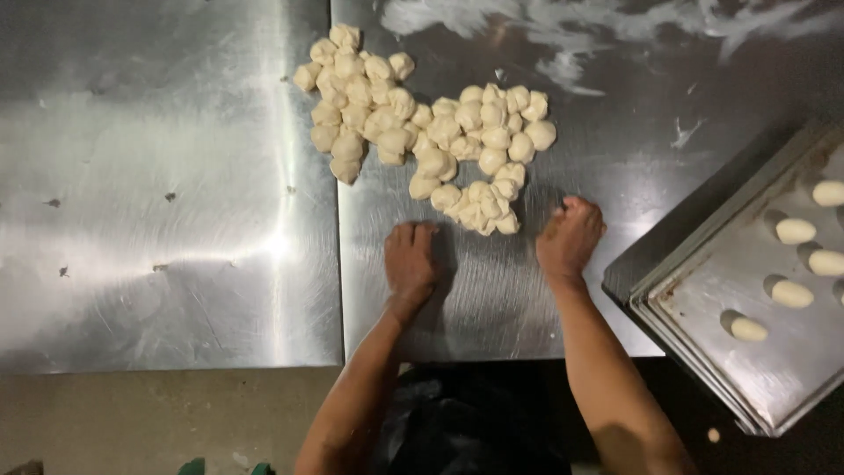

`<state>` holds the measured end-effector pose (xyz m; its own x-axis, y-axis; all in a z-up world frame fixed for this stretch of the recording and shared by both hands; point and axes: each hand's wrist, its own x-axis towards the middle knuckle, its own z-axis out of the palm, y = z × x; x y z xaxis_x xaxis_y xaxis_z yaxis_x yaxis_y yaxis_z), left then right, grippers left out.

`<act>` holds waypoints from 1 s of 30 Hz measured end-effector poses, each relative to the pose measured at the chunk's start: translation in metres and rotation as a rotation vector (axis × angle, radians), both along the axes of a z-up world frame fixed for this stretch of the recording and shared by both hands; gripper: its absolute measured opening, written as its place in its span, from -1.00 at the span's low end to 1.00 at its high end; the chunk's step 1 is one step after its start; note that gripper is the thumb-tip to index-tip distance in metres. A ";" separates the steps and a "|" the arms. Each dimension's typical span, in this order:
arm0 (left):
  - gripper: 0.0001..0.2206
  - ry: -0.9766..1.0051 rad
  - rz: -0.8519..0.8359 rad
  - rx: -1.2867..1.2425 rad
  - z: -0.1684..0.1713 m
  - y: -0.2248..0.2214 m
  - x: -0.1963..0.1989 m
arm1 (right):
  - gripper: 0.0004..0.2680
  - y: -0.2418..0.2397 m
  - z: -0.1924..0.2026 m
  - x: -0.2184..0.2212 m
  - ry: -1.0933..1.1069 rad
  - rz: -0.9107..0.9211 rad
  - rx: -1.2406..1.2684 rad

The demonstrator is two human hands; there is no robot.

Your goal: Shaping small portions of dough into rolls and placing them on baking trays.

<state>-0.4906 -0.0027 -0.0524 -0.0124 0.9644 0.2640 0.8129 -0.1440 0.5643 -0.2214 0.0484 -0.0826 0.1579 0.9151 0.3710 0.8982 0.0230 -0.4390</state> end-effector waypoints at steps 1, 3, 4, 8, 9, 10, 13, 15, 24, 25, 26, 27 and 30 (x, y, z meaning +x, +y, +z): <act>-0.74 -0.004 -0.004 -0.007 0.002 0.000 0.011 | -0.80 0.000 -0.003 -0.004 -0.004 -0.004 -0.007; -0.60 -0.141 0.026 -0.025 0.011 0.004 0.032 | -0.78 0.006 -0.004 -0.015 -0.016 0.031 0.059; -0.60 -0.143 0.028 -0.016 0.003 -0.005 0.041 | -0.78 0.001 -0.006 -0.019 -0.018 0.034 0.067; -0.64 -0.086 -0.062 -0.030 -0.020 -0.049 0.050 | -0.82 -0.036 -0.006 -0.041 0.040 0.173 0.053; -0.68 -0.013 -0.157 -0.081 -0.025 -0.065 0.050 | -0.83 -0.053 -0.005 -0.044 0.074 0.251 0.017; -0.68 -0.011 -0.144 -0.076 -0.021 -0.079 0.037 | -0.83 -0.071 -0.005 -0.038 0.076 0.264 0.021; -0.66 0.057 -0.299 0.078 -0.020 -0.112 -0.007 | -0.82 -0.114 -0.004 -0.014 0.005 0.324 -0.144; -0.71 0.126 -0.343 0.021 -0.034 -0.117 -0.041 | -0.83 -0.122 0.000 0.011 -0.015 0.150 -0.187; -0.51 0.008 0.100 0.058 0.007 -0.017 -0.004 | -0.61 -0.018 0.019 -0.043 0.183 0.017 0.056; -0.51 0.012 0.093 0.040 0.011 -0.019 0.007 | -0.61 -0.022 0.017 -0.053 0.186 0.010 0.038; -0.45 -0.098 0.099 0.019 0.016 -0.022 0.017 | -0.59 -0.027 0.016 -0.063 0.280 0.021 -0.039; -0.39 -0.215 0.106 0.003 0.021 -0.023 0.031 | -0.56 -0.030 0.018 -0.068 0.367 0.032 -0.112; -0.35 -0.350 0.073 -0.013 0.016 -0.044 0.061 | -0.54 -0.042 -0.002 -0.067 0.792 0.100 -0.056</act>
<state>-0.4295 -0.0464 -0.0368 -0.1689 0.9609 0.2193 0.5777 -0.0838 0.8120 -0.2881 0.0061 -0.0847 0.2716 0.9528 0.1359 0.3141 0.0457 -0.9483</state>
